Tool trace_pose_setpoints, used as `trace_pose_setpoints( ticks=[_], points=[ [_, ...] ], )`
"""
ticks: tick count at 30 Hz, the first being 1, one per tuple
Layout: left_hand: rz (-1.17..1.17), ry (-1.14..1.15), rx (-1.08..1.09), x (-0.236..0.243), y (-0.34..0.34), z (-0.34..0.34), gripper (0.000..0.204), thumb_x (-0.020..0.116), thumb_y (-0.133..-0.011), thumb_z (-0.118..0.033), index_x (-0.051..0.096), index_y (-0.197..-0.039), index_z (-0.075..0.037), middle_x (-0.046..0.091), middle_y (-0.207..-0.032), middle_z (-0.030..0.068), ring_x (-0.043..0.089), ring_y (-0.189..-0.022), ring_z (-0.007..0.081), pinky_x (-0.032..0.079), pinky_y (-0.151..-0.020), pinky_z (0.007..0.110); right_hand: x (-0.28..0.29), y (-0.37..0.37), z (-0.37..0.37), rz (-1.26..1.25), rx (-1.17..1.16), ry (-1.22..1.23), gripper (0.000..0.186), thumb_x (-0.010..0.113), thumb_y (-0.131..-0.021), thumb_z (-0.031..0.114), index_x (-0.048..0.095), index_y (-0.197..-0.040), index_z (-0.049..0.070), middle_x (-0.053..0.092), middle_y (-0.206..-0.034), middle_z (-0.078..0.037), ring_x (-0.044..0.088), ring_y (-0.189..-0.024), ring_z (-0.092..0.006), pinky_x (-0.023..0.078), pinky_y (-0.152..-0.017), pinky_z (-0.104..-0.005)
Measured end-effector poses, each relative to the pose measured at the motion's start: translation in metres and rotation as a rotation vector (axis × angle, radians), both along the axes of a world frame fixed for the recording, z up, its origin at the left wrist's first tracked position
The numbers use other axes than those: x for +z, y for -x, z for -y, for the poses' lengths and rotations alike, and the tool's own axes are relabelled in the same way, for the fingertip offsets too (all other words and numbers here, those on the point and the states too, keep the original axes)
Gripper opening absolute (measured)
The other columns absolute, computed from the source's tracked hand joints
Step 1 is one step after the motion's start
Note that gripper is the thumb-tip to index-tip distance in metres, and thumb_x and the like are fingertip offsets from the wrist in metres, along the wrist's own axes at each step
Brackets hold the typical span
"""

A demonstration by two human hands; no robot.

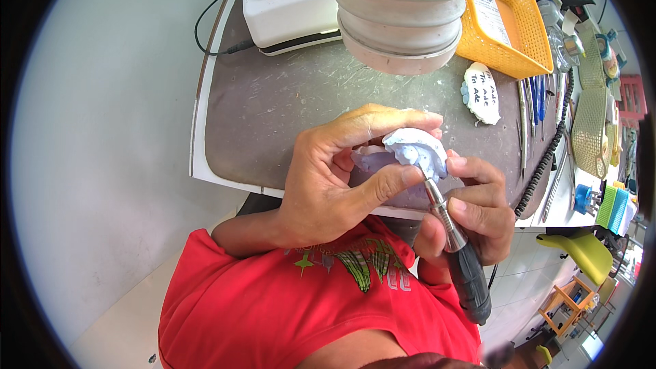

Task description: The person uses a rotary tool to polish the surface of a blue dental cast and then uses a hand tool to refine the edges of the cast.

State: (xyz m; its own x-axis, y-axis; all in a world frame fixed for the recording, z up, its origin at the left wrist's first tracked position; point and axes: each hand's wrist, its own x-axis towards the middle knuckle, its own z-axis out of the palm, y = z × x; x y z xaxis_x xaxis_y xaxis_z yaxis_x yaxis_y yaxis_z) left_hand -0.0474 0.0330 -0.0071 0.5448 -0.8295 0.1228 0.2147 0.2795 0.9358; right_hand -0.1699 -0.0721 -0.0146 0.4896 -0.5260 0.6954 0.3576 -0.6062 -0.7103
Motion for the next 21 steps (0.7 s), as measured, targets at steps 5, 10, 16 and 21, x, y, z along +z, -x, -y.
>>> trace_pose_setpoints(
  ticks=[5,10,16,21],
  points=[
    [0.026,0.011,0.010,-0.0022,0.0001,0.0001,0.041,0.068,-0.086,-0.007,0.056,-0.123,0.007,0.063,-0.112,0.0183,0.062,-0.107,0.0239,0.049,-0.093,0.036,0.0005,-0.0008,-0.0007,-0.019,-0.015,0.001,0.031,0.085,-0.071,0.018,0.060,-0.083,0.004,0.061,-0.068,-0.008,0.068,-0.087,-0.0318,0.059,-0.071,-0.0376],
    [0.046,0.011,0.004,-0.0023,-0.0007,0.0005,0.041,0.068,-0.085,-0.006,0.056,-0.122,0.007,0.063,-0.112,0.0181,0.061,-0.107,0.0236,0.049,-0.094,0.036,-0.0002,-0.0002,0.0007,-0.005,0.000,-0.011,0.031,0.085,-0.071,0.018,0.060,-0.083,0.004,0.061,-0.068,-0.008,0.068,-0.087,-0.0318,0.059,-0.072,-0.0379],
    [0.043,0.009,0.012,-0.0039,-0.0001,-0.0001,0.041,0.068,-0.085,-0.005,0.056,-0.122,0.006,0.063,-0.112,0.0177,0.062,-0.107,0.0237,0.049,-0.093,0.036,0.0001,-0.0010,0.0001,-0.007,-0.004,-0.004,0.031,0.085,-0.072,0.018,0.060,-0.084,0.003,0.061,-0.069,-0.008,0.068,-0.087,-0.0317,0.059,-0.072,-0.0379],
    [-0.001,0.007,0.016,-0.0012,0.0016,-0.0001,0.041,0.068,-0.085,-0.004,0.056,-0.122,0.006,0.062,-0.112,0.0183,0.062,-0.107,0.0241,0.050,-0.093,0.036,-0.0022,0.0012,-0.0004,0.026,0.005,-0.035,0.033,0.084,-0.073,0.017,0.060,-0.091,0.003,0.061,-0.071,-0.008,0.068,-0.088,-0.0338,0.058,-0.076,-0.0413]
  ],
)
